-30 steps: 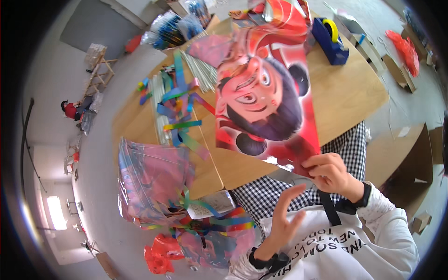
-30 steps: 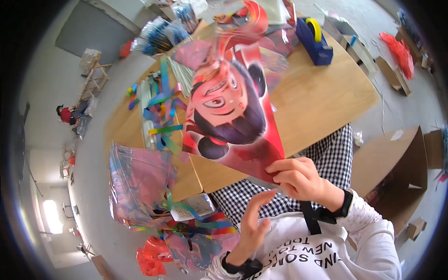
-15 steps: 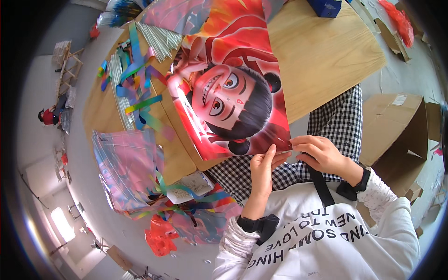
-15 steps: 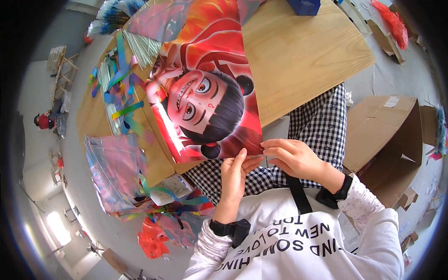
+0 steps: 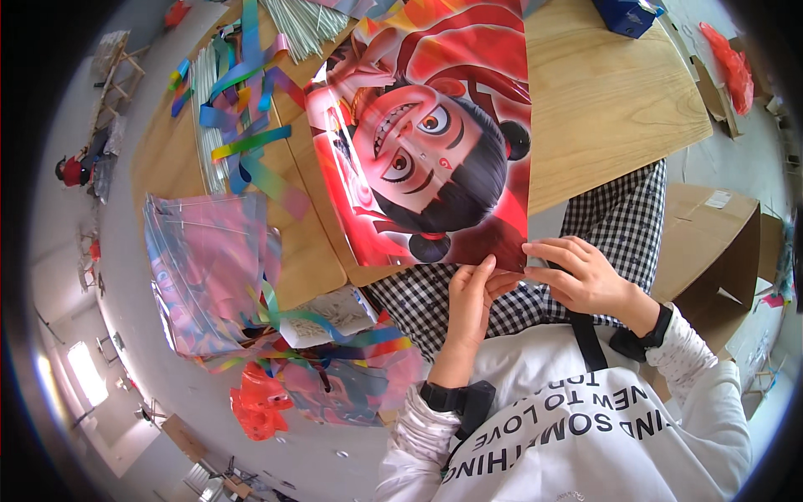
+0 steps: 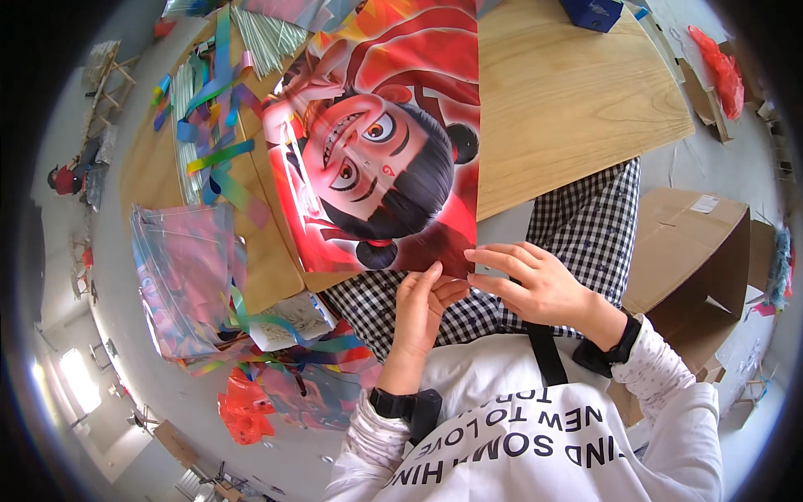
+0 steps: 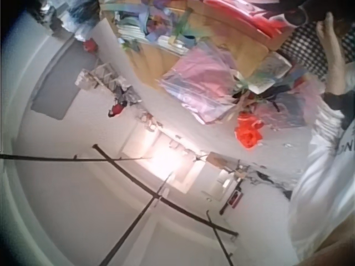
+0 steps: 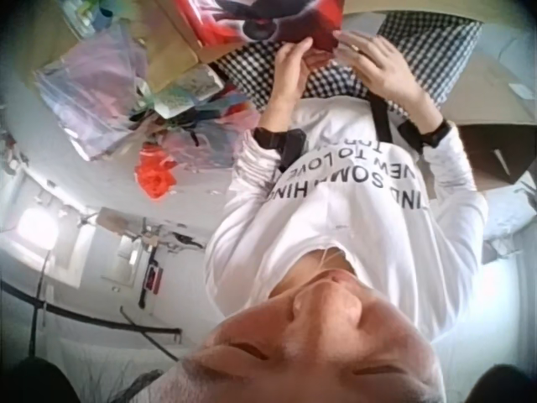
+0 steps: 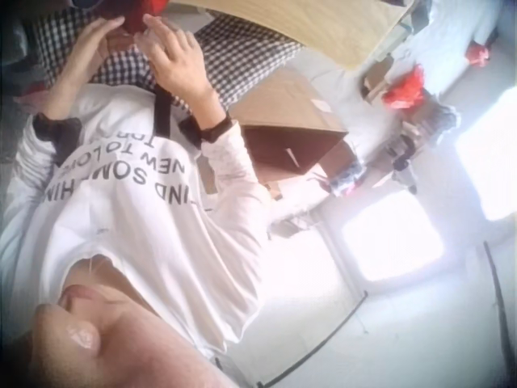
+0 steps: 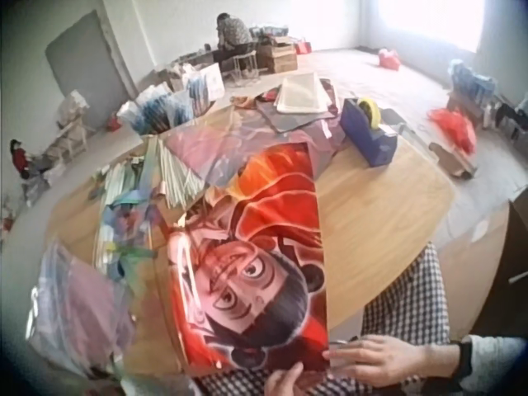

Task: Assembling printed plastic kites by attaching support sticks and securing them with tape.

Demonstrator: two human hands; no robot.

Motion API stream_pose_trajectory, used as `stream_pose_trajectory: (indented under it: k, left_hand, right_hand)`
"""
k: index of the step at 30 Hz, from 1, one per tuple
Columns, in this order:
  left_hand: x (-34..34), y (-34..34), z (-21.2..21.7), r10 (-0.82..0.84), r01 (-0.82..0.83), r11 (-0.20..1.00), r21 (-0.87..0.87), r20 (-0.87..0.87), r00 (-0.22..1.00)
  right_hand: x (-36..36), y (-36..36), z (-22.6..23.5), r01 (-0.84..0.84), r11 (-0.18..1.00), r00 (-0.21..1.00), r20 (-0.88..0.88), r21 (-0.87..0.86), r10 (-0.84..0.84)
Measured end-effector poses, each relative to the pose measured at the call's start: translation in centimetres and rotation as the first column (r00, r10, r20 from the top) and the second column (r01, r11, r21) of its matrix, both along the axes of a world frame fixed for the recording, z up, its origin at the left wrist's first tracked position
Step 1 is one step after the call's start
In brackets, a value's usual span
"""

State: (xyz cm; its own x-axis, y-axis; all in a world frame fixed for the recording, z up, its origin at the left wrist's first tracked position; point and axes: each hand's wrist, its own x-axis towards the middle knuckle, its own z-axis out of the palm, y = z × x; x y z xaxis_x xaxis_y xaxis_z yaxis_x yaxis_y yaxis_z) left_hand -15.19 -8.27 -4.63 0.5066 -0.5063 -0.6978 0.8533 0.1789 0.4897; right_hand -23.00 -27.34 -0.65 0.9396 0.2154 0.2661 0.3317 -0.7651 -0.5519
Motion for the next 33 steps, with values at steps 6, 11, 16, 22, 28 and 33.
stream_pose_trajectory:
  k: [6,11,16,22,28,33]
  left_hand:
    - [0.1,0.3,-0.3,-0.022,0.022,0.999,-0.037,-0.002,1.0]
    - [0.1,0.3,-0.3,-0.019,0.018,0.999,-0.052,-0.027,0.999]
    - [-0.1,0.1,-0.2,-0.016,0.016,0.999,-0.036,0.006,1.0]
    - [0.0,0.1,-0.1,-0.051,0.052,0.998,-0.041,0.031,0.998]
    - [-0.1,0.2,-0.1,-0.068,0.07,0.997,-0.041,0.044,0.997]
    - [-0.2,0.1,0.0,-0.076,0.078,0.996,-0.035,0.05,0.996]
  right_hand:
    - [0.7,0.1,0.2,-0.046,0.997,0.998,0.039,-0.054,0.048]
    - [1.3,0.6,0.9,-0.005,0.998,1.0,0.014,0.059,0.005]
    - [2.2,0.9,1.0,0.083,0.994,0.996,-0.029,0.074,-0.081]
    - [2.6,1.1,0.7,0.109,0.994,0.994,-0.031,0.033,-0.108]
    - [2.8,1.3,0.5,0.109,0.994,0.994,-0.019,0.006,-0.109]
    - [2.7,1.7,0.3,0.165,0.986,0.985,-0.057,-0.01,-0.165]
